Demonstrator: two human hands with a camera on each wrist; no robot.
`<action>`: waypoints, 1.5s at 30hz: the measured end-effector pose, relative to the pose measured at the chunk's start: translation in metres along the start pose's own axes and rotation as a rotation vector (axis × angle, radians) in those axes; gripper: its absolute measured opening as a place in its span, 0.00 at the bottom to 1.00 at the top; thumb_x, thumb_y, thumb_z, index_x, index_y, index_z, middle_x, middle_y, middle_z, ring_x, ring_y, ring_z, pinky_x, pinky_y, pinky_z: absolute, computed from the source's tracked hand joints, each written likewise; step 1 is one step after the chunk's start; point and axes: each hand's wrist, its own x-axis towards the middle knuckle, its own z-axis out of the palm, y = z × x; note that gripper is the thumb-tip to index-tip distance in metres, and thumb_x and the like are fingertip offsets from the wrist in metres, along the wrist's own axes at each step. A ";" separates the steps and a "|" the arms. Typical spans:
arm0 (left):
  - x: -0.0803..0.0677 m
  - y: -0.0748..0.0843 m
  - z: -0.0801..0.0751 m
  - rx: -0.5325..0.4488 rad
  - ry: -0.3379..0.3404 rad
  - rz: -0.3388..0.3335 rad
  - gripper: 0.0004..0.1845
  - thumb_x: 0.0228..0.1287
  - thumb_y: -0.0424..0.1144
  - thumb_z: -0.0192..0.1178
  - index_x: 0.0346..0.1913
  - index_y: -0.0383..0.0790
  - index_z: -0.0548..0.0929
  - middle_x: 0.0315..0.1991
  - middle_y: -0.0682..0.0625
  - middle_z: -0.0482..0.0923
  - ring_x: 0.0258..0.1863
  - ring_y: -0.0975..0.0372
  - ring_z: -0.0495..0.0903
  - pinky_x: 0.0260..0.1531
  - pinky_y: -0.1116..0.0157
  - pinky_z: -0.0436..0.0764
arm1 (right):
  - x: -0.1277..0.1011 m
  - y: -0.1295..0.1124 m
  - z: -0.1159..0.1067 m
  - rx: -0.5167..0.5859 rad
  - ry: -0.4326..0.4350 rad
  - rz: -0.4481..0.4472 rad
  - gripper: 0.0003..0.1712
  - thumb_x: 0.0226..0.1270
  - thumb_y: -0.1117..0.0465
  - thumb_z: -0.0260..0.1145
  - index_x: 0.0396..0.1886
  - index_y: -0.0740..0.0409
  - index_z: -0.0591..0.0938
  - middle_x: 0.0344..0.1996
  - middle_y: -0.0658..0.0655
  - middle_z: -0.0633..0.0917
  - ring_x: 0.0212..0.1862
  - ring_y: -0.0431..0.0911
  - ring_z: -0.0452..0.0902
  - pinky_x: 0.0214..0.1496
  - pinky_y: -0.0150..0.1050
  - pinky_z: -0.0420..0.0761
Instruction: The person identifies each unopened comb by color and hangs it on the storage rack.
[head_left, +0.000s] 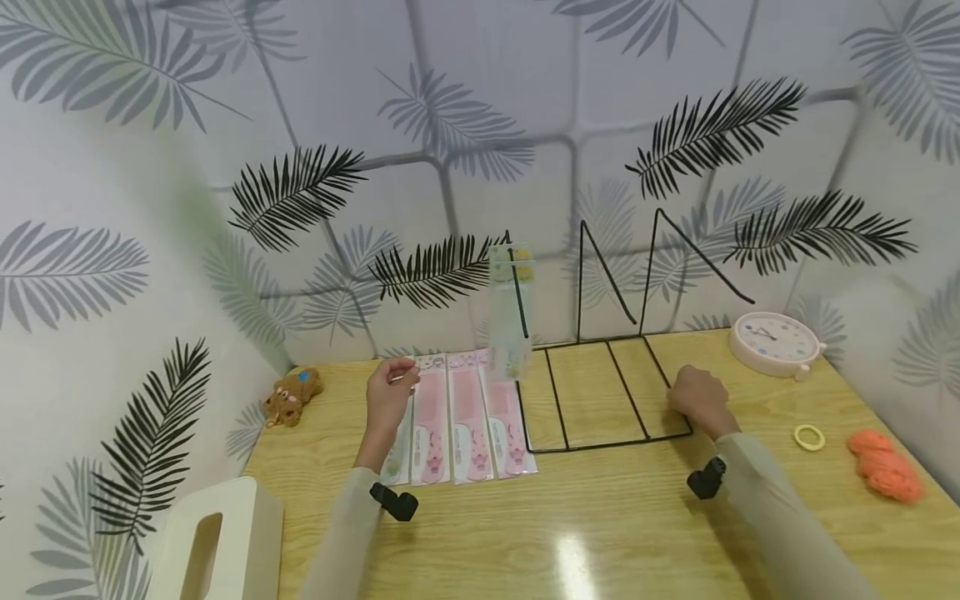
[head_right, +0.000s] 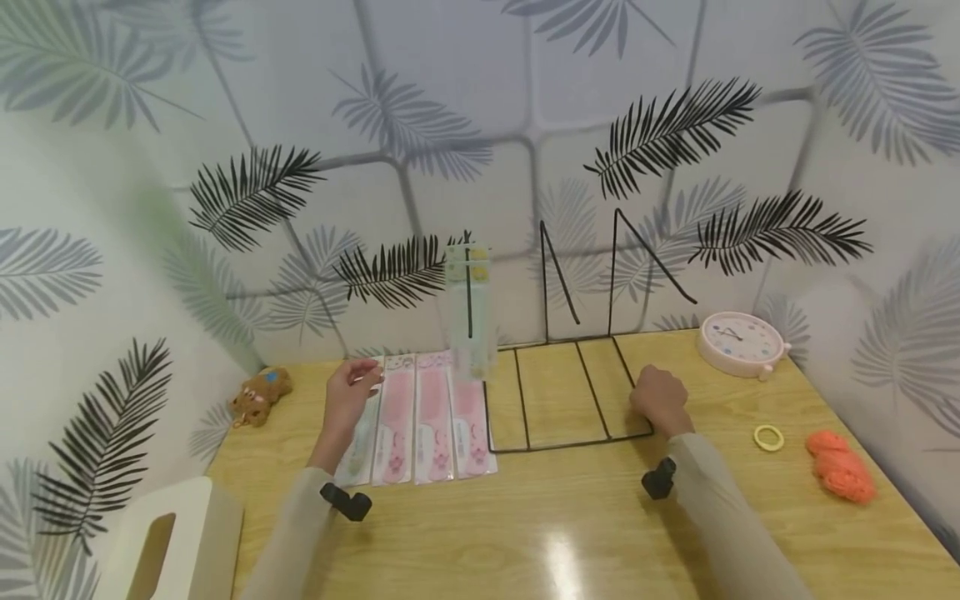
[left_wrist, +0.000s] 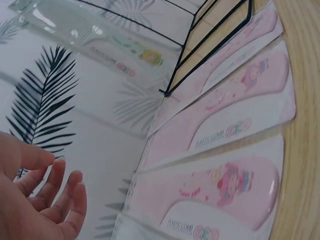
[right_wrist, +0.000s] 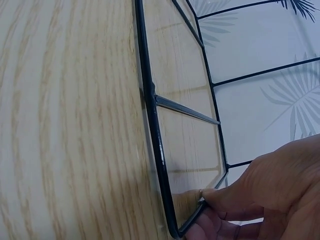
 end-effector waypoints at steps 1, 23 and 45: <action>0.000 -0.001 -0.003 0.010 0.012 -0.010 0.10 0.75 0.30 0.62 0.53 0.28 0.82 0.48 0.35 0.84 0.37 0.65 0.85 0.40 0.70 0.84 | -0.001 0.000 0.000 -0.002 0.001 -0.002 0.17 0.55 0.70 0.51 0.14 0.49 0.59 0.16 0.50 0.60 0.23 0.47 0.59 0.25 0.41 0.63; -0.007 -0.020 -0.040 0.298 0.101 -0.187 0.21 0.73 0.38 0.63 0.60 0.28 0.75 0.62 0.31 0.71 0.59 0.42 0.71 0.58 0.48 0.75 | 0.001 0.002 -0.006 -0.023 0.010 -0.050 0.20 0.57 0.69 0.54 0.10 0.48 0.63 0.11 0.49 0.66 0.17 0.46 0.66 0.20 0.38 0.66; 0.001 -0.039 -0.064 0.723 -0.241 -0.316 0.37 0.70 0.49 0.68 0.61 0.18 0.66 0.49 0.28 0.76 0.45 0.44 0.78 0.48 0.45 0.82 | 0.003 0.003 -0.001 -0.042 0.006 -0.045 0.22 0.63 0.68 0.54 0.11 0.48 0.61 0.14 0.50 0.64 0.21 0.47 0.63 0.23 0.39 0.65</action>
